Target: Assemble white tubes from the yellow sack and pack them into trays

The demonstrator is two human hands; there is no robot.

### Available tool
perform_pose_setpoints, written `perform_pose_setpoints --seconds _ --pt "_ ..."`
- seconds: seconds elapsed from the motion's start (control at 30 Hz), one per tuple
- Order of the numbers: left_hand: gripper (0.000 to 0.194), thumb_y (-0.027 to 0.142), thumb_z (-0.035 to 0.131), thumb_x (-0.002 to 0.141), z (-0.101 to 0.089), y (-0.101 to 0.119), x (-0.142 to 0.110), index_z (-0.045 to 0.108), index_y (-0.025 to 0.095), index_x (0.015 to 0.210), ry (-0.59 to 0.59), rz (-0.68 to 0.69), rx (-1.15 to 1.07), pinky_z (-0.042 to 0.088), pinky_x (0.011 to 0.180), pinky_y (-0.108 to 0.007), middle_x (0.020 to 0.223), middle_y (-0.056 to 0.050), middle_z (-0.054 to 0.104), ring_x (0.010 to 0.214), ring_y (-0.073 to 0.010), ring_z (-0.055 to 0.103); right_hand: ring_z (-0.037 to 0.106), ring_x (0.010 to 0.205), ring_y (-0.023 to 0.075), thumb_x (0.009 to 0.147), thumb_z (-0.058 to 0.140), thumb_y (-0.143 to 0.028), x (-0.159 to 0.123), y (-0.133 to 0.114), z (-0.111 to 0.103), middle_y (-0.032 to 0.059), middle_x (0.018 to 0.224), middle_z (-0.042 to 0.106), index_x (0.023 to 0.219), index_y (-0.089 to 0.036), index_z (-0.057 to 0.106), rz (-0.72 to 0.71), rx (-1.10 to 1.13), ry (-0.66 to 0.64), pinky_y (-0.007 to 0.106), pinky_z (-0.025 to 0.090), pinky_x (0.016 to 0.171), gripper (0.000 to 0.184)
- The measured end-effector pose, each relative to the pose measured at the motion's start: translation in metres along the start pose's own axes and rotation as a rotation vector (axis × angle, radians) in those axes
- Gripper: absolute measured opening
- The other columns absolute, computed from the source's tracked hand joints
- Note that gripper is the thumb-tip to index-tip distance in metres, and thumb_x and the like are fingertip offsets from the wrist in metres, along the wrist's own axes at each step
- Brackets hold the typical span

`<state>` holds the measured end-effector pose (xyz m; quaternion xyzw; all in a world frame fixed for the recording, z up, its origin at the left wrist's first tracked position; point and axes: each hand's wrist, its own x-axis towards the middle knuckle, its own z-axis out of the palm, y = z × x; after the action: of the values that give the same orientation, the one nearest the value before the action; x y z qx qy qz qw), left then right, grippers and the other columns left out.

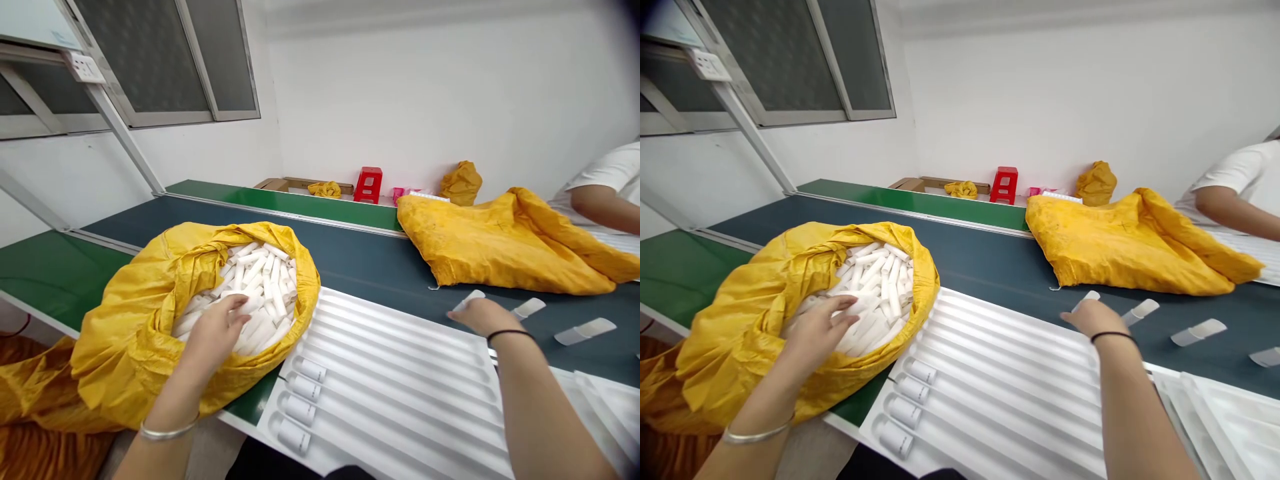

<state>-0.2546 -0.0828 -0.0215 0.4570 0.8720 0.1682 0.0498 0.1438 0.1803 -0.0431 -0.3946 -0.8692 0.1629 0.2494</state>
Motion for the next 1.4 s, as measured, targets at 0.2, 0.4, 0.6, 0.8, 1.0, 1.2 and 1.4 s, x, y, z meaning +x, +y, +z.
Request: perform_pose_setpoints --seconds 0.2,0.4,0.6,0.8,1.0,1.2,1.4 --pt "0.017 0.027 0.055 0.087 0.019 0.054 -0.028 0.059 0.021 0.102 0.109 0.488 -0.676 0.045 0.097 -0.037 0.110 -0.007 0.065 0.107 -0.0219 0.060 0.066 0.074 0.0179 0.077 0.057 -0.014 -0.038 -0.145 0.122 0.0045 0.079 0.072 0.080 -0.020 0.070 -0.081 0.088 -0.419 0.026 0.047 0.066 0.015" --pt "0.021 0.026 0.053 0.090 0.024 0.060 -0.034 0.052 0.021 0.111 0.048 0.541 -0.684 0.044 0.097 -0.036 0.109 -0.006 0.061 0.108 -0.0198 0.057 0.062 0.080 0.0234 0.061 0.066 -0.014 -0.050 -0.179 0.153 0.0110 0.086 0.066 0.078 -0.013 0.064 -0.052 0.126 -0.526 0.031 0.046 0.072 0.017" --pt "0.026 0.030 0.045 0.093 0.025 0.059 -0.037 0.048 0.021 0.118 -0.028 0.542 -0.476 0.048 0.088 -0.034 0.107 -0.006 0.061 0.100 -0.0198 0.059 0.059 0.070 0.0139 0.086 0.046 -0.020 -0.032 -0.157 0.111 0.0049 0.085 0.062 0.105 -0.016 0.052 -0.029 0.411 -0.330 0.026 0.048 0.063 0.021" --pt "0.029 0.027 0.047 0.093 0.027 0.071 -0.037 0.054 0.023 0.120 -0.021 0.682 -0.355 0.051 0.082 -0.034 0.102 -0.007 0.061 0.094 -0.0204 0.060 0.059 0.090 0.0171 0.091 0.048 -0.019 -0.032 -0.149 0.064 0.0076 0.103 0.063 0.116 -0.023 0.058 -0.414 0.622 -0.039 0.032 0.051 0.079 0.027" --pt "0.036 0.030 0.051 0.092 0.022 0.084 -0.042 0.052 0.018 0.126 0.009 0.781 -0.366 0.050 0.089 -0.035 0.108 -0.009 0.065 0.100 -0.0216 0.061 0.058 0.102 0.0191 0.090 0.049 -0.012 -0.038 -0.148 0.048 0.0086 0.109 0.061 0.123 -0.025 0.053 -0.540 0.462 0.008 0.035 0.050 0.089 0.036" --pt "0.027 0.026 0.047 0.093 0.019 0.092 -0.043 0.059 0.017 0.115 0.006 0.777 -0.356 0.053 0.081 -0.036 0.097 -0.009 0.068 0.090 -0.0211 0.064 0.063 0.090 0.0183 0.091 0.051 -0.021 -0.041 -0.142 0.050 0.0065 0.101 0.066 0.121 -0.025 0.054 -0.465 0.437 0.034 0.033 0.053 0.082 0.030" --pt "0.030 0.018 0.046 0.093 0.030 0.102 -0.044 0.050 0.015 0.123 0.210 0.916 -0.274 0.053 0.077 -0.037 0.096 -0.010 0.066 0.088 -0.0220 0.061 0.062 0.074 0.0155 0.092 0.052 -0.030 -0.042 -0.138 0.047 0.0052 0.089 0.067 0.114 -0.023 0.059 -0.358 0.419 -0.002 0.029 0.053 0.071 0.025"
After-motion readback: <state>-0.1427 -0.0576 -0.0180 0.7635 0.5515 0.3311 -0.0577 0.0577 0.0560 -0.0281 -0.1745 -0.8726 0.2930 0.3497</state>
